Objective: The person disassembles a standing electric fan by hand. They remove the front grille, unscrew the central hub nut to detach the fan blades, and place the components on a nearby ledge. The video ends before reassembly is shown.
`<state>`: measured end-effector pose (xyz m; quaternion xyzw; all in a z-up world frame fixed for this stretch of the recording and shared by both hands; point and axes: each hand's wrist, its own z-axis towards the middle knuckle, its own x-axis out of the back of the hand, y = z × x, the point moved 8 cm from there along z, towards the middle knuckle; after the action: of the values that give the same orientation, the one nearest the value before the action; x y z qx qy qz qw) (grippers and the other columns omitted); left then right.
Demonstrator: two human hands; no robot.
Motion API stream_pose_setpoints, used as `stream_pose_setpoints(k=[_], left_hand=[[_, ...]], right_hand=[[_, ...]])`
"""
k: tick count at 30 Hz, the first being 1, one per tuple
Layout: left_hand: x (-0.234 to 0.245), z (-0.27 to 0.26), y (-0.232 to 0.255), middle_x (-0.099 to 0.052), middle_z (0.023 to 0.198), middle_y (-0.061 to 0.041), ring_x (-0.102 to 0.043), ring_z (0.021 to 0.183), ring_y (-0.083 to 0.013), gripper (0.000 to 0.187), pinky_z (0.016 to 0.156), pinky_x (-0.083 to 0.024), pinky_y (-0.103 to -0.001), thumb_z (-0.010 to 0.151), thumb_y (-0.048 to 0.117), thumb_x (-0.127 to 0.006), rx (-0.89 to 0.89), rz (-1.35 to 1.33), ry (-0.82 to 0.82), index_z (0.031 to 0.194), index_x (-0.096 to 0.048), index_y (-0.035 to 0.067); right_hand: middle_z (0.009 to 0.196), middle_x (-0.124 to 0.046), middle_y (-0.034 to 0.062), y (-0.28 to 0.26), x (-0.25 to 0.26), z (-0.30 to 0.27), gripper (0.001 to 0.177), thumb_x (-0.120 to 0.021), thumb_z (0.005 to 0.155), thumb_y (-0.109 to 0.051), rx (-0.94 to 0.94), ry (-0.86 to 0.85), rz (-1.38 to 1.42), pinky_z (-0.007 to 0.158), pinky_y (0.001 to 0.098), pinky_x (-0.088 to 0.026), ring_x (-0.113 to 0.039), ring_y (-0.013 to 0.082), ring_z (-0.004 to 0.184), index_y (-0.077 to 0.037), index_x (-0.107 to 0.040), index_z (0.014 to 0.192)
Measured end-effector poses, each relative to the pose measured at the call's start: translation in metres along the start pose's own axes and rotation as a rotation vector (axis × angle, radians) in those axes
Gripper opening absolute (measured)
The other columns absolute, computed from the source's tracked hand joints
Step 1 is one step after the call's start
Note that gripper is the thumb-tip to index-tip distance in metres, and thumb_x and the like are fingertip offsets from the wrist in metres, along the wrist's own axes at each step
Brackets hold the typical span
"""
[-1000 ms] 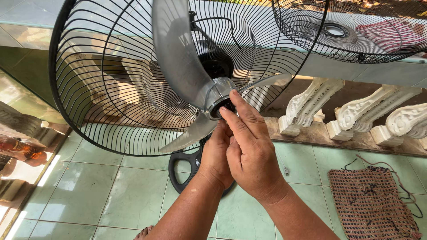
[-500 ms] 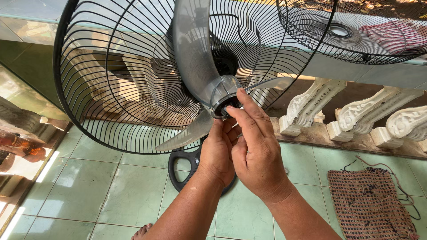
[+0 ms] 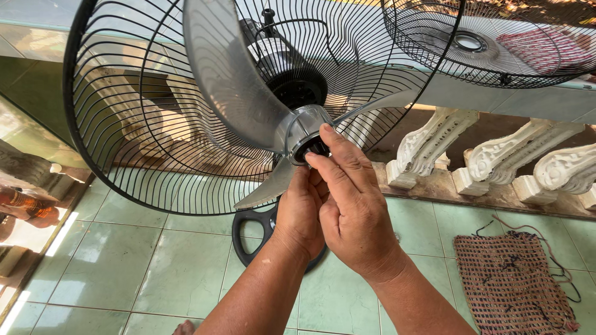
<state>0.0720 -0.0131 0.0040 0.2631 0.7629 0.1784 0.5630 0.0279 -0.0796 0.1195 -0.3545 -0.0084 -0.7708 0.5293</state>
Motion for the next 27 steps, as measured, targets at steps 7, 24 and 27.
stream_pose_setpoints(k=[7, 24, 27], left_hand=[[0.0014, 0.0018, -0.0022, -0.067, 0.119, -0.009, -0.064, 0.114, -0.0209, 0.049, 0.101, -0.053, -0.039, 0.105, 0.041, -0.031, 0.003, 0.017, 0.02, 0.126, -0.06, 0.008], [-0.0053, -0.0006, -0.0028, -0.066, 0.13, -0.012, -0.065, 0.118, -0.0219, 0.062, 0.099, -0.054, -0.036, 0.102, 0.049, -0.031, 0.04, 0.057, 0.019, 0.138, -0.057, 0.006], [-0.004, 0.0007, -0.0032, -0.067, 0.129, -0.011, -0.066, 0.117, -0.0221, 0.06, 0.099, -0.054, -0.036, 0.102, 0.047, -0.033, 0.029, 0.021, 0.004, 0.137, -0.058, 0.005]], right_hand=[[0.157, -0.047, 0.0172, 0.0009, -0.0034, -0.0019, 0.055, -0.05, 0.08, 0.017, 0.014, -0.018, -0.032, 0.126, 0.0457, -0.04, -0.044, 0.0348, 0.149, 0.002, -0.062, 0.132], [0.16, -0.041, 0.0181, 0.0028, -0.0085, -0.0026, 0.05, -0.056, 0.084, 0.014, 0.044, -0.043, -0.13, 0.125, 0.0473, -0.039, -0.042, 0.0362, 0.149, -0.001, -0.066, 0.131], [0.159, -0.042, 0.0171, 0.0017, -0.0091, -0.0016, 0.052, -0.055, 0.083, 0.014, 0.043, -0.041, -0.128, 0.124, 0.0468, -0.041, -0.043, 0.0357, 0.147, -0.001, -0.066, 0.131]])
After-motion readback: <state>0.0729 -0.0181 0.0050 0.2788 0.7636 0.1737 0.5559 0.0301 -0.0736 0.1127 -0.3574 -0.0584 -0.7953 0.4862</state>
